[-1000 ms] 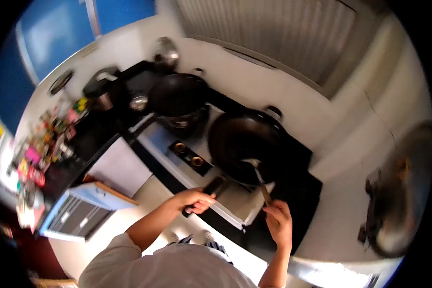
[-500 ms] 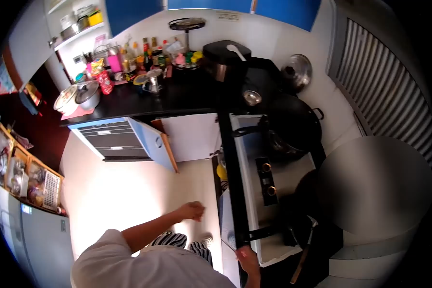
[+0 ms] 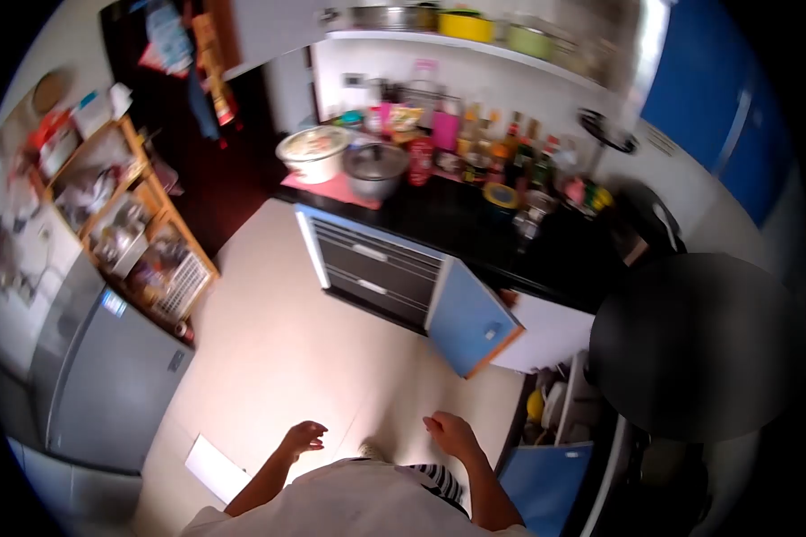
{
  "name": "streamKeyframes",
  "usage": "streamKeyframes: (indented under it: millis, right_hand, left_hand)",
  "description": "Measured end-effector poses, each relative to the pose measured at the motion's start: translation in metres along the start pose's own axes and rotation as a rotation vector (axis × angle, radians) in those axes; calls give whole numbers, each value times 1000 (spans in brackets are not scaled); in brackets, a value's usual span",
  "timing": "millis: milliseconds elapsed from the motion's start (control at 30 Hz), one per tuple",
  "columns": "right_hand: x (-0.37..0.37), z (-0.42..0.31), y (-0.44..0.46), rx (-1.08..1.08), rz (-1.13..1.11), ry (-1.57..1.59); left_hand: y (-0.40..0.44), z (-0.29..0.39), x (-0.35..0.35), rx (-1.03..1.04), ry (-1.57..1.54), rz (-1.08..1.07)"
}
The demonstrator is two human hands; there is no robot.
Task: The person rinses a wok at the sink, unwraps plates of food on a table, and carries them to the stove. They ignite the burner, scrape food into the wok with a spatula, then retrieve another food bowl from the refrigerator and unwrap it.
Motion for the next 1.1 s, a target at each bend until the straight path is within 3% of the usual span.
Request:
streamKeyframes:
  millis: [233,400,467,533,633,733,800,933,1100]
  right_hand:
    - [69,-150,163,-259,-380,112]
    - [110,-181,285,-208,-512,48]
    - [123,-199,340,-228,-516,130]
    - [141,-237,392,-272,-531,85]
    - [171,-300,478,-312,-572,201]
    - [204,-378,552,-328,-670,363]
    - [224,-435,592,-345,-733,363]
    - [269,-514,677,-453,-820,322]
    - [299,-544,814,-427,-756,410]
  left_hand:
    - [6,64,-125,182,-174,261]
    - [42,100,-190,219,-363,369]
    - [68,103,-224,194,-587,365]
    - [79,127,-267,295,-726,407]
    - [87,171,-345,270,-1055,558]
    - [84,232,-421,568,-1217,546]
    - [80,263,-461,653,-1283,612]
    - [109,275,-535,693,-1469,725]
    - [201,309,-645,578,-1625,699]
Point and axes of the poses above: each hand's wrist, its own y-axis towards the middle knuckle, its own x-axis out of the palm, z = x × y, the point moved 8 cm from there along y, towards the middle knuckle, and after that the axes turned 6 degrees about -z, right-handed, at the moved point
